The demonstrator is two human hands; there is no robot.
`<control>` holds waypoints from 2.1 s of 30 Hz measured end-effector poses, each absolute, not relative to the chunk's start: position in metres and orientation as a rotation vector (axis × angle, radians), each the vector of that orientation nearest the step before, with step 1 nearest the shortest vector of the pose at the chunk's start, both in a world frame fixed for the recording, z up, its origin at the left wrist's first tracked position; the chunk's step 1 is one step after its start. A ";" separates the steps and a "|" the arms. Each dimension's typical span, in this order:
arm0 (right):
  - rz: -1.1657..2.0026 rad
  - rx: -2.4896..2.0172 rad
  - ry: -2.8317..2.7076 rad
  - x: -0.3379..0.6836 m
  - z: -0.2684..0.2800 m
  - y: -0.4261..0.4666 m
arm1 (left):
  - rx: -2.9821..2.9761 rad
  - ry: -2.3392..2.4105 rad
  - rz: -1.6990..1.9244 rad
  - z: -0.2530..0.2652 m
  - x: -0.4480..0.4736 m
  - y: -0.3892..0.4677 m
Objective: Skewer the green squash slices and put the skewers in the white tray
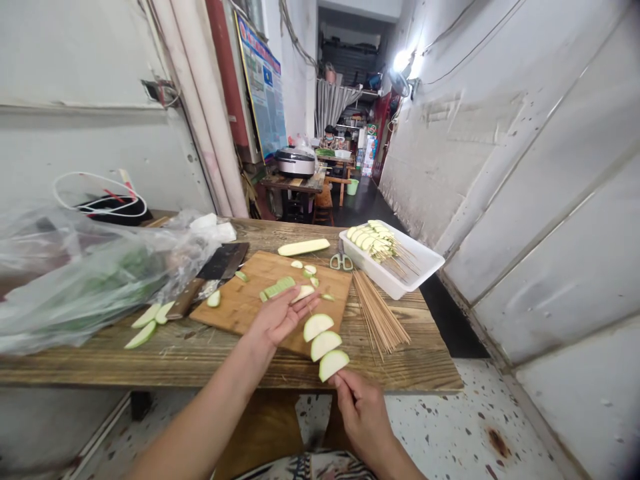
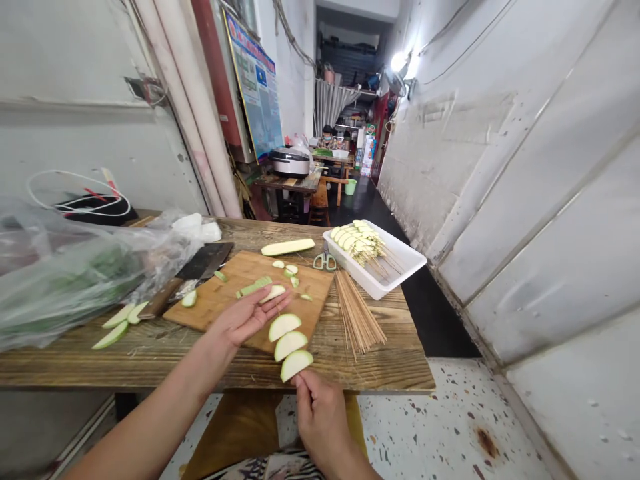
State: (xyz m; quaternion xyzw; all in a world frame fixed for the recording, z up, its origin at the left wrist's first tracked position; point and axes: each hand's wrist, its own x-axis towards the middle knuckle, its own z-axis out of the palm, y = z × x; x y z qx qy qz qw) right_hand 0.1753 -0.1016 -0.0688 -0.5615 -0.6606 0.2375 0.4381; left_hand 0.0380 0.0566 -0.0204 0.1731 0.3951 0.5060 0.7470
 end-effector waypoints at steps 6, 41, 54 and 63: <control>0.596 -1.374 -1.649 0.176 -0.067 -0.100 | 0.401 0.881 1.094 -0.018 0.040 0.055; 0.608 -1.400 -1.620 0.180 -0.068 -0.106 | 0.501 0.834 1.078 -0.012 0.043 0.052; 0.620 -1.389 -1.602 0.179 -0.064 -0.104 | 0.523 0.815 1.091 -0.005 0.044 0.048; 0.655 -1.383 -1.556 0.175 -0.062 -0.103 | 0.540 0.811 1.103 -0.010 0.047 0.048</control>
